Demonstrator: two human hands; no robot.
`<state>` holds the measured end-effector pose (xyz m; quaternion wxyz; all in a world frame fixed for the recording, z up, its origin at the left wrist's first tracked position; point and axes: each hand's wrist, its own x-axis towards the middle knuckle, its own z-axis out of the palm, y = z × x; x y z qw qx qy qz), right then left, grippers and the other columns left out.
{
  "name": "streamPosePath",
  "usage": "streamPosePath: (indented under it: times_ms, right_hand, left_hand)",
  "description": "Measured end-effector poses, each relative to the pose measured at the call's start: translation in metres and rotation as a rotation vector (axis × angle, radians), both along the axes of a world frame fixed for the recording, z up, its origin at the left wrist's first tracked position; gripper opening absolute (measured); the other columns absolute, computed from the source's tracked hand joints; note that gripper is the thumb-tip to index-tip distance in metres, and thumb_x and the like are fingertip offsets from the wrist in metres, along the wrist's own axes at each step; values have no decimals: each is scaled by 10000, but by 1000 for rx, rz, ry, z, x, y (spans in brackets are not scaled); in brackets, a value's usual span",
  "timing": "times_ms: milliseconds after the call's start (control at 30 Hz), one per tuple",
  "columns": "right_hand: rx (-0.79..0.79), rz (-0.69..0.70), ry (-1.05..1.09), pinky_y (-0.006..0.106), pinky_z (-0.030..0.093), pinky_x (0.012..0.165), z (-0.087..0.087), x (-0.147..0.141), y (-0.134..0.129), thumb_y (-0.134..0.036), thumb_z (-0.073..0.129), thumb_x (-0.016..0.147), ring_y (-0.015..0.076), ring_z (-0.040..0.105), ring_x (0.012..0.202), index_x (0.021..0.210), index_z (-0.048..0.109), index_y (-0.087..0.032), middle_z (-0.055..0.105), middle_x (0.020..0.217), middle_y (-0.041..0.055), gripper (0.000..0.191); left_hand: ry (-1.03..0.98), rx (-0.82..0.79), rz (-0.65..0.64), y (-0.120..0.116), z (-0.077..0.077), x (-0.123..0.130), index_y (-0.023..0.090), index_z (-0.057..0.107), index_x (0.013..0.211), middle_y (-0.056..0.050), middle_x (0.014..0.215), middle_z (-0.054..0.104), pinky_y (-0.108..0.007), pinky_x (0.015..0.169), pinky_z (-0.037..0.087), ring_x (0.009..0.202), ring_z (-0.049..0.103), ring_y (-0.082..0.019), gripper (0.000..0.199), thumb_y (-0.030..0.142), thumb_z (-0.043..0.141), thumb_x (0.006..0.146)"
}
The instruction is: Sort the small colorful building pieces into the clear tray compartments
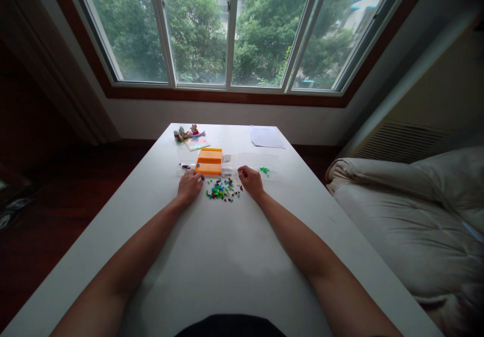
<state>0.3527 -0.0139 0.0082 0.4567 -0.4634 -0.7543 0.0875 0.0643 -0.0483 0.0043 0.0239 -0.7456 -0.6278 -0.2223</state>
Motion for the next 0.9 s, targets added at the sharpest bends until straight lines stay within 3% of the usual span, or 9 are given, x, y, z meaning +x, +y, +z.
streamPosePath:
  times_ms: [300, 567, 767, 900]
  right_hand:
    - [-18, -20, -9, 242, 390, 628, 1, 0, -1, -287, 500, 892, 135, 502, 593, 923, 689, -204, 574, 648, -14, 209]
    - [-29, -5, -1, 242, 403, 642, 2, -2, -2, -287, 501, 888, 140, 523, 618, 919, 689, -209, 596, 672, -9, 205]
    - [-18, 15, 2, 243, 387, 626, 0, 0, -1, -301, 508, 893, 134, 501, 592, 911, 685, -210, 576, 650, -18, 200]
    - [-15, 18, -1, 242, 385, 625, 0, 0, -1, -289, 506, 892, 132, 504, 597, 907, 682, -206, 575, 652, -18, 195]
  left_hand:
    - [-139, 16, -32, 1, 1, -3, 221, 690, 923, -85, 995, 645, -349, 852, 469, 978, 585, -242, 139, 272, 565, 890]
    - [-532, 22, -8, 7, 4, -3, 221, 621, 985, -29, 918, 712, -279, 723, 479, 759, 648, -167, 143, 293, 545, 887]
    - [-762, 26, -17, 14, -2, -5, 206, 598, 945, 8, 753, 627, -248, 647, 482, 663, 590, -136, 166, 309, 537, 830]
    - [-893, -5, -75, 18, -7, -7, 191, 607, 970, -11, 792, 646, -248, 652, 505, 669, 600, -130, 212, 340, 550, 830]
